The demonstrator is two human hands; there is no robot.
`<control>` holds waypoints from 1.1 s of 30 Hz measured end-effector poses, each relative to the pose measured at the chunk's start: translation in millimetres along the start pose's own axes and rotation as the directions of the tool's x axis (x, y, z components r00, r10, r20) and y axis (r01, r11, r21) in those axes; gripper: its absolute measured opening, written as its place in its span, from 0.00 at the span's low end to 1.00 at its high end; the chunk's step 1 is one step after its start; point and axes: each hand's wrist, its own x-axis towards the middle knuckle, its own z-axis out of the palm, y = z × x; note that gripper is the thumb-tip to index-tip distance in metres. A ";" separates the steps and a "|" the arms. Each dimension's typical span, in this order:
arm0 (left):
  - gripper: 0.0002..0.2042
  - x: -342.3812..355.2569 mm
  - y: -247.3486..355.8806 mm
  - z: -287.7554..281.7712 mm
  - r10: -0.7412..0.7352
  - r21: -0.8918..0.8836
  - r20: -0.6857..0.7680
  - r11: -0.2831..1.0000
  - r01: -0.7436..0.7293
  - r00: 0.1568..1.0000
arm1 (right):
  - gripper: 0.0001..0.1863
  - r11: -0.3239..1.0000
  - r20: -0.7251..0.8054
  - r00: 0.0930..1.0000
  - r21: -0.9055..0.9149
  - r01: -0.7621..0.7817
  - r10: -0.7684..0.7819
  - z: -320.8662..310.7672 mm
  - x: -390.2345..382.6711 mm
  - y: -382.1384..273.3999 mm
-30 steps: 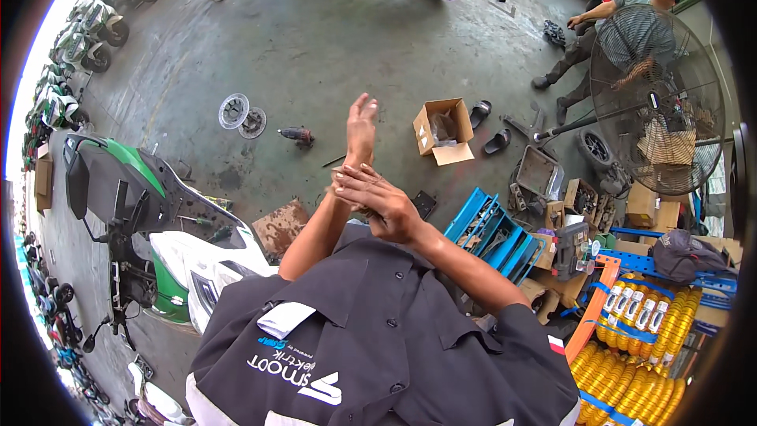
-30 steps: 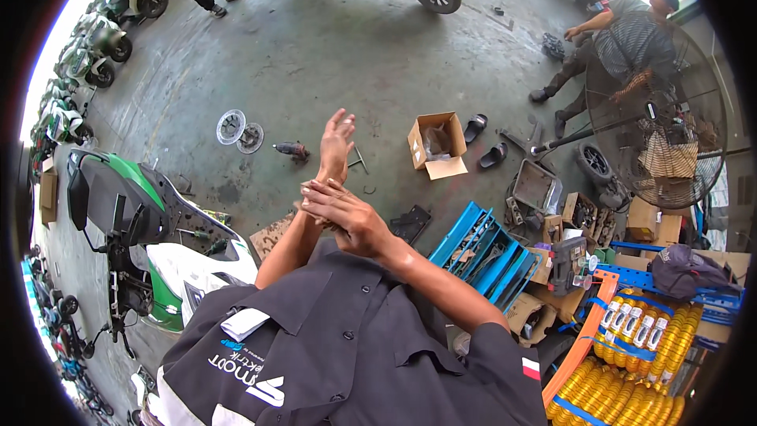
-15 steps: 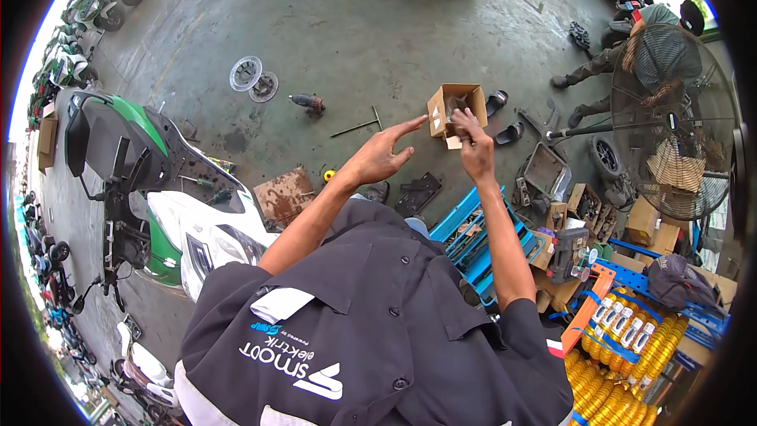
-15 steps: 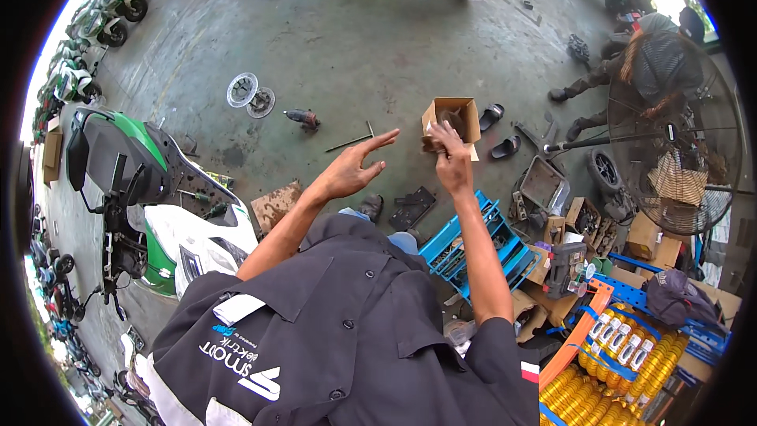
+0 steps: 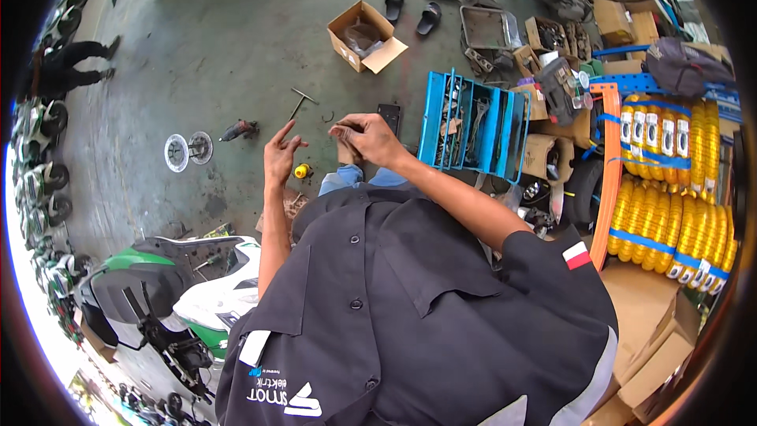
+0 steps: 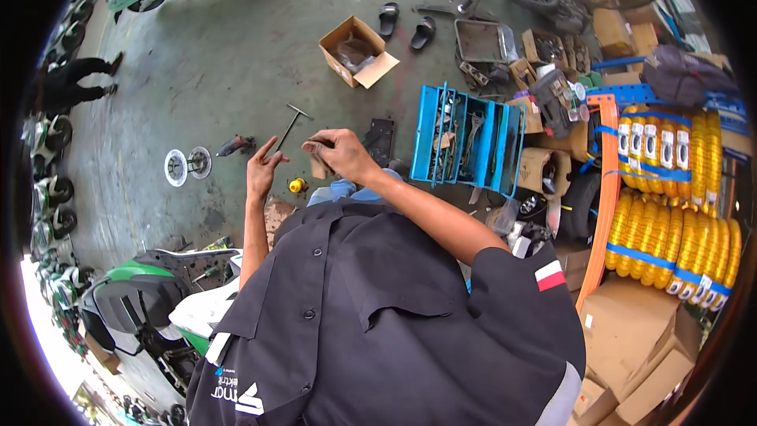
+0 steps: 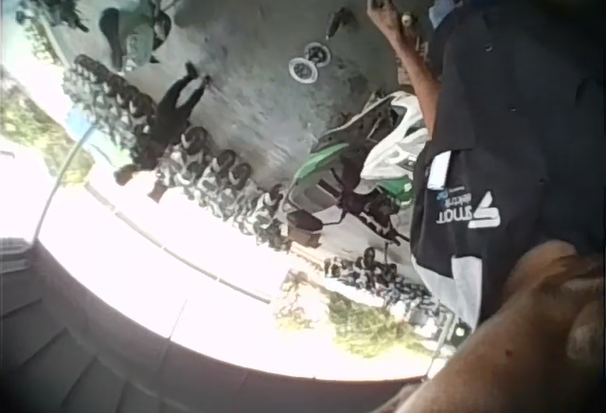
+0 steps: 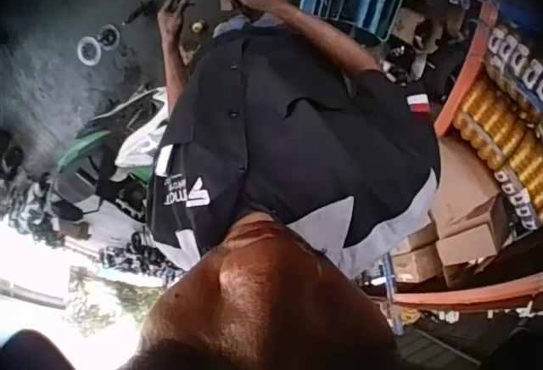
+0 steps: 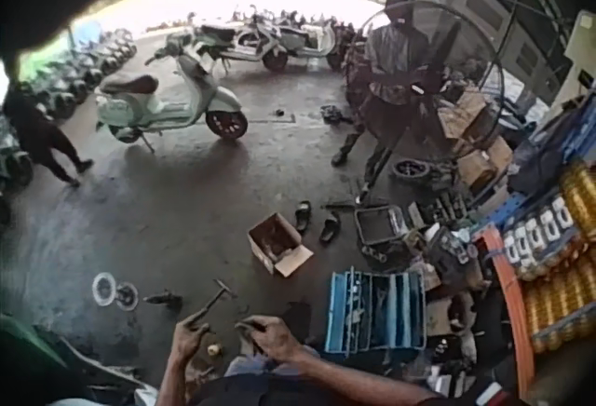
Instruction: The person handles small parts from a box by hand, then fits a plastic front panel onto the handlebar assembly of a scooter, and tightens screws on the panel using a screwdriver.
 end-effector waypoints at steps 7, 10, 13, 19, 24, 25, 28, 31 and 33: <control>0.32 -42.9 -122.4 -10.2 -0.347 0.297 -0.006 0.895 0.333 0.938 | 0.23 0.757 -0.289 0.872 0.640 -0.132 0.396 -138.2 -63.6 212.7; 0.28 -104.8 -204.9 -39.4 -0.358 0.262 -0.123 0.888 0.378 0.926 | 0.21 0.741 -0.390 0.683 0.581 -0.337 0.617 -176.9 -113.0 265.3; 0.26 -148.8 -196.9 -20.2 -0.599 0.335 -0.150 0.718 0.610 0.787 | 0.17 0.718 -0.560 0.454 0.476 -0.508 0.693 -214.8 -153.3 306.3; 0.23 -219.4 -165.4 21.4 -0.790 0.190 -0.168 0.561 0.806 0.589 | 0.20 0.704 -0.692 0.367 0.288 -0.649 0.622 -303.5 -182.5 364.3; 0.24 -239.6 -143.6 90.1 -0.842 -0.015 -0.215 0.510 0.860 0.495 | 0.21 0.692 -0.727 0.536 -0.117 -0.712 0.428 -374.8 -169.7 401.7; 0.25 -243.5 -148.2 102.4 -0.859 -0.120 -0.195 0.500 0.857 0.474 | 0.22 0.732 -0.694 0.541 -0.029 -0.681 0.476 -385.1 -161.7 403.0; 0.24 -265.4 -195.9 120.7 -0.870 -0.451 -0.174 0.487 0.748 0.461 | 0.15 0.746 -0.503 0.624 0.063 -0.663 0.598 -359.3 -129.3 364.7; 0.36 -246.1 -142.1 174.2 -0.780 -0.765 0.188 0.265 0.587 0.597 | 0.17 0.762 -0.321 0.710 0.066 -0.644 0.627 -360.3 -76.8 353.2; 0.36 -245.2 -105.0 187.7 -0.753 -0.715 0.026 0.446 0.538 0.658 | 0.15 0.746 -0.276 0.700 0.122 -0.655 0.659 -321.4 -47.5 319.0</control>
